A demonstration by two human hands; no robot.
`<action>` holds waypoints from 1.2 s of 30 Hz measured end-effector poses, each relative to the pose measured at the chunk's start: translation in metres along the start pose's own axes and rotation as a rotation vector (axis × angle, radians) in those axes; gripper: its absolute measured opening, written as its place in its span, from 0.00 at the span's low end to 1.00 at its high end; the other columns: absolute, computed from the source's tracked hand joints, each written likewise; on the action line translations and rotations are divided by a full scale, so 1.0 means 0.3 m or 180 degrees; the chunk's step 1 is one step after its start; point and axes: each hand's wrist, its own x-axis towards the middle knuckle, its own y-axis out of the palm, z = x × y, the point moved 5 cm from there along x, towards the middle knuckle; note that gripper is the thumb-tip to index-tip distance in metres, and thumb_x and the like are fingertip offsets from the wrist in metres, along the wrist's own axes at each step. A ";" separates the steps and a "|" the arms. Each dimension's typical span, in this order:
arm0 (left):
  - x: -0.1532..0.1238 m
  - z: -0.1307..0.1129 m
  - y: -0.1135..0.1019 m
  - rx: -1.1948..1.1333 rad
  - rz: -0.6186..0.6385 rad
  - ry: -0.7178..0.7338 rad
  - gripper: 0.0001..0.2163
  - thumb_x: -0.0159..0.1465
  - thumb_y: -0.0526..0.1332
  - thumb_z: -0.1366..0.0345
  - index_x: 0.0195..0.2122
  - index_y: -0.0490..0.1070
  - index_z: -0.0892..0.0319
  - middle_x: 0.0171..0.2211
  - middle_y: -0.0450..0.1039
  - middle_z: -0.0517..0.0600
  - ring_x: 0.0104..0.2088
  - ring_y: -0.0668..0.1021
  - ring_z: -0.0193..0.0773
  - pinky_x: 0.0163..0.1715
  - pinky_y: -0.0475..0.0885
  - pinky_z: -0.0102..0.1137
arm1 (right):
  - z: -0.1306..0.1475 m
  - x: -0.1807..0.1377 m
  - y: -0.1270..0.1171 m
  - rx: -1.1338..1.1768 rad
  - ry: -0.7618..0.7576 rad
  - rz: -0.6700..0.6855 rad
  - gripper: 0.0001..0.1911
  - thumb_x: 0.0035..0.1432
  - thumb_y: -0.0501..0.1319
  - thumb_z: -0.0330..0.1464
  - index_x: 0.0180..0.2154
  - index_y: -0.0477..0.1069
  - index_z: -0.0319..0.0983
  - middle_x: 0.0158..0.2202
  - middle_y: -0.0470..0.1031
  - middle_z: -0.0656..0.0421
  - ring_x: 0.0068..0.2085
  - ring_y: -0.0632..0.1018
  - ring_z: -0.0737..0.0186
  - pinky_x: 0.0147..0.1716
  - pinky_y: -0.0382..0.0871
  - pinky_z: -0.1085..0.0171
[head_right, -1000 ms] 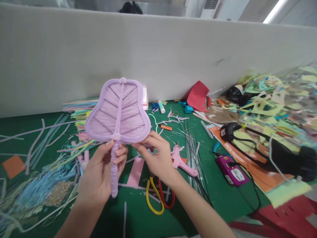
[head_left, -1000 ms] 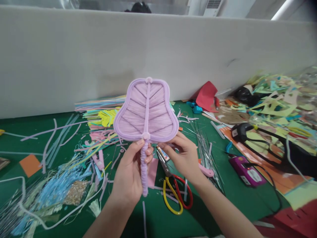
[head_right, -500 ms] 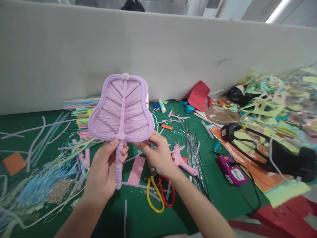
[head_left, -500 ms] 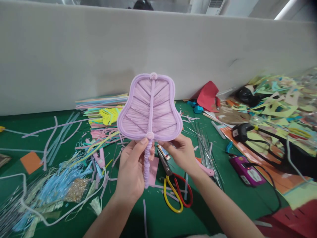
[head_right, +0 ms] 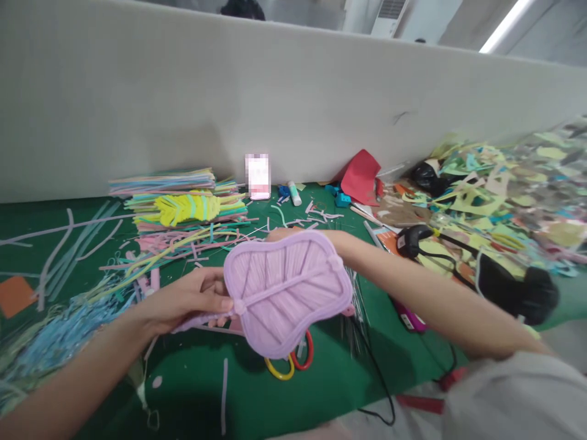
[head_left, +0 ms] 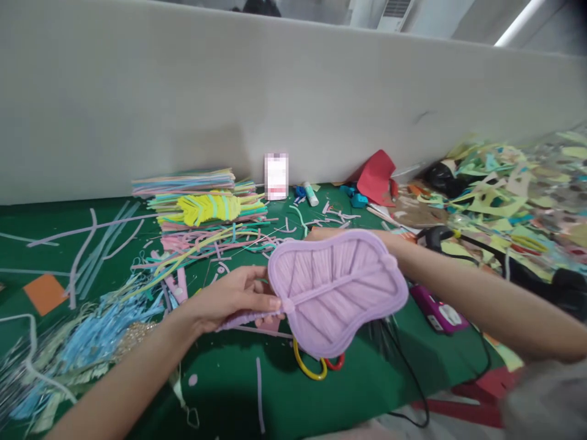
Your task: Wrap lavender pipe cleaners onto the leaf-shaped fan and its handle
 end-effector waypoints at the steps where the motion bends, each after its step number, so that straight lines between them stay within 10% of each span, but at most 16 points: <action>1: 0.002 0.008 0.003 0.0092 0.0190 -0.0141 0.13 0.50 0.72 0.70 0.37 0.75 0.63 0.28 0.78 0.50 0.24 0.77 0.30 0.24 0.73 0.23 | 0.019 0.014 0.013 -0.0050 -0.0079 0.0500 0.10 0.59 0.63 0.34 0.41 0.74 0.34 0.39 0.77 0.59 0.37 0.76 0.62 0.37 0.73 0.63; 5: 0.024 0.056 0.035 0.0450 0.0821 -0.0689 0.10 0.50 0.71 0.68 0.33 0.76 0.64 0.28 0.79 0.51 0.22 0.77 0.32 0.22 0.72 0.24 | 0.124 0.038 0.103 -0.0320 -0.0734 0.2469 0.07 0.57 0.61 0.26 0.36 0.78 0.32 0.31 0.78 0.60 0.30 0.73 0.70 0.32 0.66 0.70; 8: 0.048 0.077 0.036 0.0566 0.0761 -0.0801 0.08 0.50 0.71 0.68 0.29 0.78 0.66 0.25 0.79 0.53 0.21 0.77 0.32 0.21 0.72 0.24 | 0.204 0.069 0.128 -0.0983 -0.1036 0.2597 0.07 0.56 0.62 0.28 0.37 0.78 0.33 0.31 0.79 0.59 0.30 0.73 0.71 0.30 0.63 0.70; 14: 0.074 0.068 -0.062 -0.0225 -0.0717 -0.0048 0.08 0.45 0.74 0.73 0.27 0.79 0.66 0.25 0.79 0.54 0.24 0.77 0.33 0.25 0.73 0.23 | 0.333 0.086 0.110 -0.3114 -0.1023 0.0785 0.07 0.50 0.64 0.21 0.25 0.77 0.37 0.26 0.76 0.57 0.29 0.73 0.63 0.22 0.53 0.66; 21: 0.069 0.053 -0.076 -0.1149 -0.1497 0.1117 0.07 0.48 0.72 0.70 0.24 0.74 0.62 0.24 0.75 0.46 0.26 0.75 0.28 0.28 0.72 0.20 | 0.381 -0.053 0.142 -0.3481 -0.2112 -0.1003 0.13 0.59 0.57 0.21 0.25 0.73 0.37 0.29 0.73 0.54 0.33 0.71 0.60 0.24 0.57 0.62; 25: 0.065 0.027 -0.064 -0.1535 -0.1669 0.1368 0.06 0.53 0.69 0.71 0.25 0.72 0.63 0.24 0.71 0.45 0.24 0.72 0.25 0.26 0.70 0.18 | 0.328 -0.108 0.130 -0.3714 -0.1607 -0.1559 0.12 0.56 0.54 0.19 0.26 0.71 0.36 0.25 0.71 0.53 0.28 0.69 0.59 0.23 0.57 0.61; 36: 0.006 -0.079 0.014 -0.1813 -0.1779 0.2011 0.10 0.52 0.70 0.67 0.23 0.69 0.64 0.19 0.65 0.44 0.21 0.70 0.26 0.19 0.65 0.19 | 0.209 -0.179 0.150 -0.1819 -0.0978 -0.2958 0.06 0.63 0.57 0.27 0.37 0.73 0.39 0.34 0.77 0.55 0.35 0.76 0.62 0.35 0.70 0.64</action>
